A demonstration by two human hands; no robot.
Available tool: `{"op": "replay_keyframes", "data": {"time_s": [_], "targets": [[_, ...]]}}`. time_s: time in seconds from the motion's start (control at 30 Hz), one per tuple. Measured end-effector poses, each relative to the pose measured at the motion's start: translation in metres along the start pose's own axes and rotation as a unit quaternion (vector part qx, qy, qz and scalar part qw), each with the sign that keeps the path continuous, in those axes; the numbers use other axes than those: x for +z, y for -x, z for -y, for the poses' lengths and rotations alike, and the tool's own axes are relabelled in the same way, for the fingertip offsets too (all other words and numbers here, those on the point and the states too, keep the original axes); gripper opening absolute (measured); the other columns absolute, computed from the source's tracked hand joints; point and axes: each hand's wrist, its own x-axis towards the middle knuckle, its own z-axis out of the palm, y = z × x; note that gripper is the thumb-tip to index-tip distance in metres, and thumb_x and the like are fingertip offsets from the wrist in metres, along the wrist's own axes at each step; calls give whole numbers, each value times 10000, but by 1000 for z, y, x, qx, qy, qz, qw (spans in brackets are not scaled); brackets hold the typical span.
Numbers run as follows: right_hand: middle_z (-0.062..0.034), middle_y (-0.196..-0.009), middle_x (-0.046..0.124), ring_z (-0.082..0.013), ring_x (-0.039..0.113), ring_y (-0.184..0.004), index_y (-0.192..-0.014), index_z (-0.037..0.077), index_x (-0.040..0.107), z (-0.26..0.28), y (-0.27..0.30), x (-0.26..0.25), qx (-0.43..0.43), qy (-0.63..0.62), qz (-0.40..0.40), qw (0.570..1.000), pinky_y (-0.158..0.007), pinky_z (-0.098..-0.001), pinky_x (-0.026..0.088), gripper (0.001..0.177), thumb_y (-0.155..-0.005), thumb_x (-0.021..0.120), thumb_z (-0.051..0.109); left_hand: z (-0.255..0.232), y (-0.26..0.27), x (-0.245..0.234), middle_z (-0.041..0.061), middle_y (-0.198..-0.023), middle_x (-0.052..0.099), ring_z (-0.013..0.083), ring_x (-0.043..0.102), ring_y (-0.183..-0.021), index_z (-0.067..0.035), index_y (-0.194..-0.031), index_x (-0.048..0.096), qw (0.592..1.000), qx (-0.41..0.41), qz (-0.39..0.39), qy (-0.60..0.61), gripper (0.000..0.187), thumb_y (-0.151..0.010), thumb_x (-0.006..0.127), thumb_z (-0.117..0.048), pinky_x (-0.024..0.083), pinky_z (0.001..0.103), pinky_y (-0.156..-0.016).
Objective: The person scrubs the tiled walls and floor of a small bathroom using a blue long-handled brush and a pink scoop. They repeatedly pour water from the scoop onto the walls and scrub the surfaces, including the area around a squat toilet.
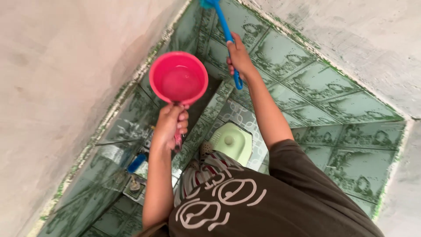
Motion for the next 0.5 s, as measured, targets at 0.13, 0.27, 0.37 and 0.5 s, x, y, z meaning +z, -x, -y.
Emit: {"op": "replay_keyframes", "data": {"time_s": [0.13, 0.27, 0.37, 0.5], "targets": [[-25, -617, 396, -118, 365, -394, -1604, 272, 246, 6, 10, 9, 48, -69, 7, 996, -324, -268, 371, 528, -1085, 322, 337, 10, 8, -11, -34, -627, 359, 44, 257, -453, -54, -968, 567, 1000, -21, -8, 5, 93, -940, 500, -112, 160, 217, -384], [-79, -646, 588, -192, 593, -365, -1605, 173, 258, -52, 29, 36, 11, -61, 4, 998, -275, -251, 491, 570, -1094, 411, 373, 24, 20, -20, -55, -672, 341, 15, 321, -445, -45, -1056, 560, 999, -14, -15, -50, 153, -995, 512, -177, 310, 199, -351], [-125, -630, 503, -244, 531, -328, -1562, 181, 321, -64, 87, 75, 2, -70, 9, 998, -274, -302, 473, 496, -1091, 379, 327, 20, 33, -27, -43, -672, 334, 32, 324, -447, -39, -1047, 556, 999, -14, -22, -42, 143, -996, 509, -164, 306, 211, -355], [-158, -647, 555, -275, 605, -369, -1566, 195, 304, -79, 49, 69, -37, -29, 9, 999, -307, -314, 524, 502, -1096, 360, 360, 21, 46, -38, -41, -674, 334, 34, 326, -449, -40, -1048, 557, 999, -13, -26, -41, 142, -999, 512, -165, 312, 212, -354]]}}
